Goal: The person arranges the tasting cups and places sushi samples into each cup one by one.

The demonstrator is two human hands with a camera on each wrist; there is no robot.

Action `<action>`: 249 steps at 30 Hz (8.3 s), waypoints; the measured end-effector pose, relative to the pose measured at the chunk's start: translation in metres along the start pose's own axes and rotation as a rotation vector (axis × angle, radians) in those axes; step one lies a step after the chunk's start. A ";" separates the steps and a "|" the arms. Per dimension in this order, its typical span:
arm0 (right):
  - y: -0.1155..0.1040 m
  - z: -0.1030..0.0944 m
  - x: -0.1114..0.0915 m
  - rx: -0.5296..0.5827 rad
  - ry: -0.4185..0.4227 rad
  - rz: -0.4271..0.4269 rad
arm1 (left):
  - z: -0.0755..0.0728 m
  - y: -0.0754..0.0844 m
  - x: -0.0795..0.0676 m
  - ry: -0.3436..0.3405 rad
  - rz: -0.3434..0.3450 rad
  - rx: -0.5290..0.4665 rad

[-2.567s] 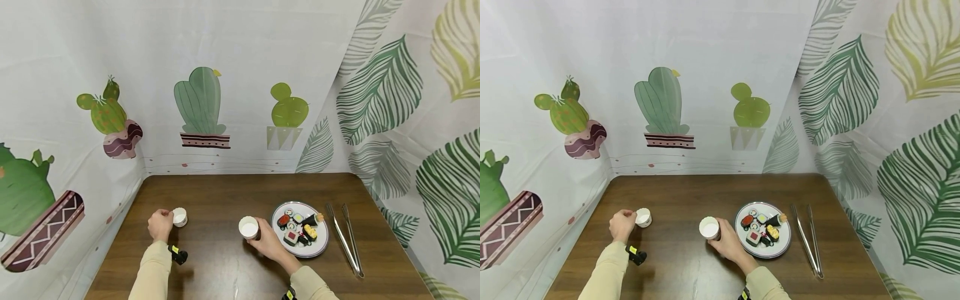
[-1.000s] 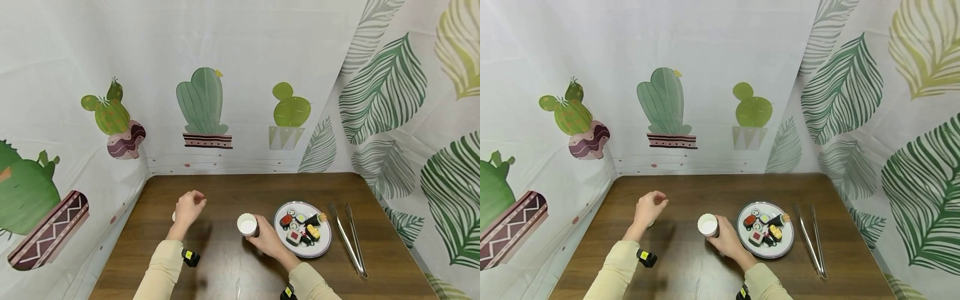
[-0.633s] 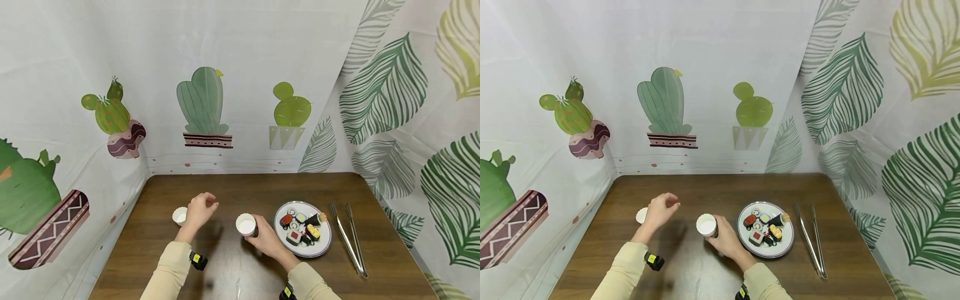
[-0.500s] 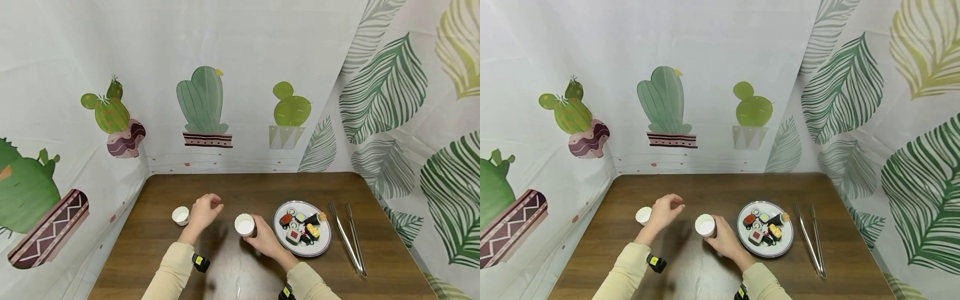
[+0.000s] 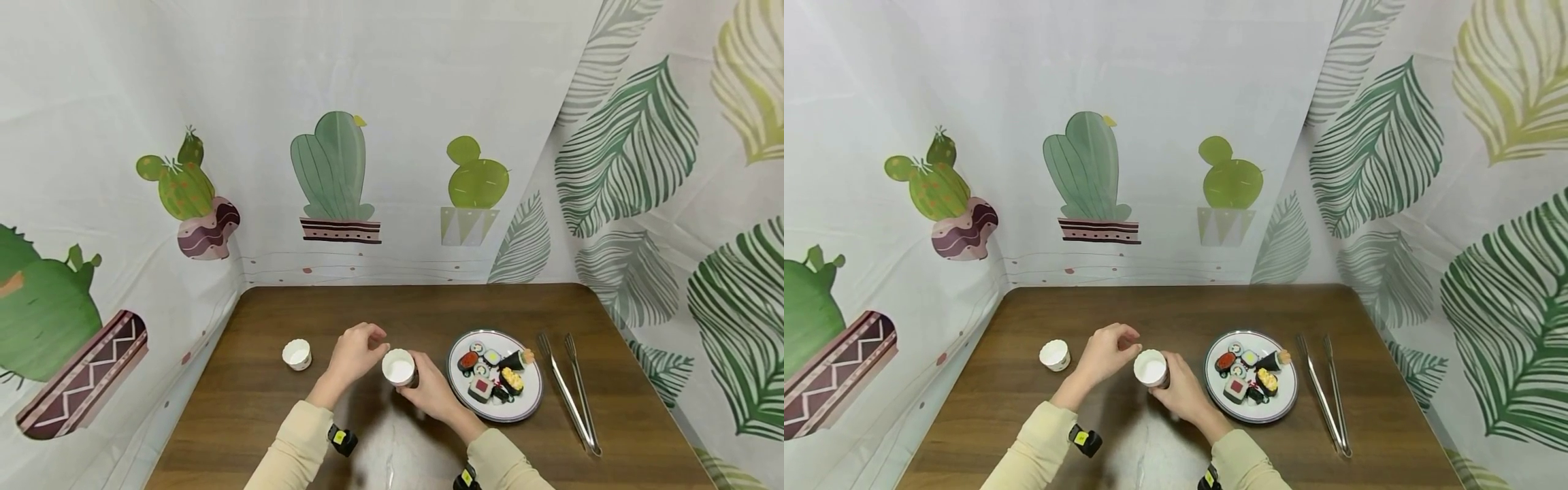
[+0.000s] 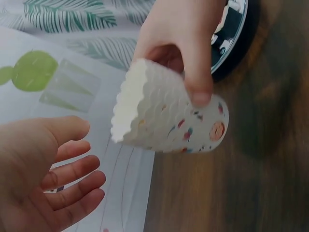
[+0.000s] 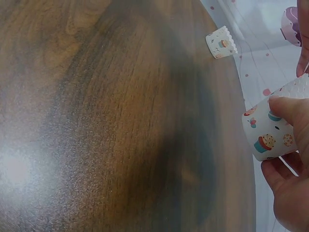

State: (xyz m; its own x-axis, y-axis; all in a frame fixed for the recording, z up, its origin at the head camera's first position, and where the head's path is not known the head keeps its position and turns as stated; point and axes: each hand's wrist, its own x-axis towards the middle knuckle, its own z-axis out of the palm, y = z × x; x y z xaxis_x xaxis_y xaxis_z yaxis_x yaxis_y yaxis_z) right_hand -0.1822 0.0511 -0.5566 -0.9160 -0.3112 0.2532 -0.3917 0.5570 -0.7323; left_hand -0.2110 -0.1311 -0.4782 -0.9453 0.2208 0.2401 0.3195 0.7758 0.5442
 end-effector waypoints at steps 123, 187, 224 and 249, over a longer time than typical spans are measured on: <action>0.006 0.003 -0.011 -0.012 0.053 -0.041 | -0.016 -0.062 0.017 0.037 -0.169 0.275; 0.007 -0.002 -0.012 -0.042 0.030 -0.006 | 0.020 -0.111 0.007 0.038 -0.397 0.254; 0.008 -0.001 -0.011 -0.020 0.026 -0.003 | -0.013 -0.073 0.018 0.129 -0.172 0.290; 0.007 -0.002 -0.011 -0.014 0.022 -0.005 | -0.004 -0.003 0.016 0.102 0.188 0.247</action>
State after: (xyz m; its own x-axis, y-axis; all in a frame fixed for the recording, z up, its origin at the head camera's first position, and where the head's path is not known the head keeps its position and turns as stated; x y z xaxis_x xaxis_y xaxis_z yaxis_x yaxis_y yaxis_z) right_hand -0.1750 0.0596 -0.5631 -0.9154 -0.2975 0.2710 -0.3978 0.5665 -0.7217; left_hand -0.2268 -0.1322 -0.4724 -0.8557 0.3233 0.4039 0.4505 0.8496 0.2743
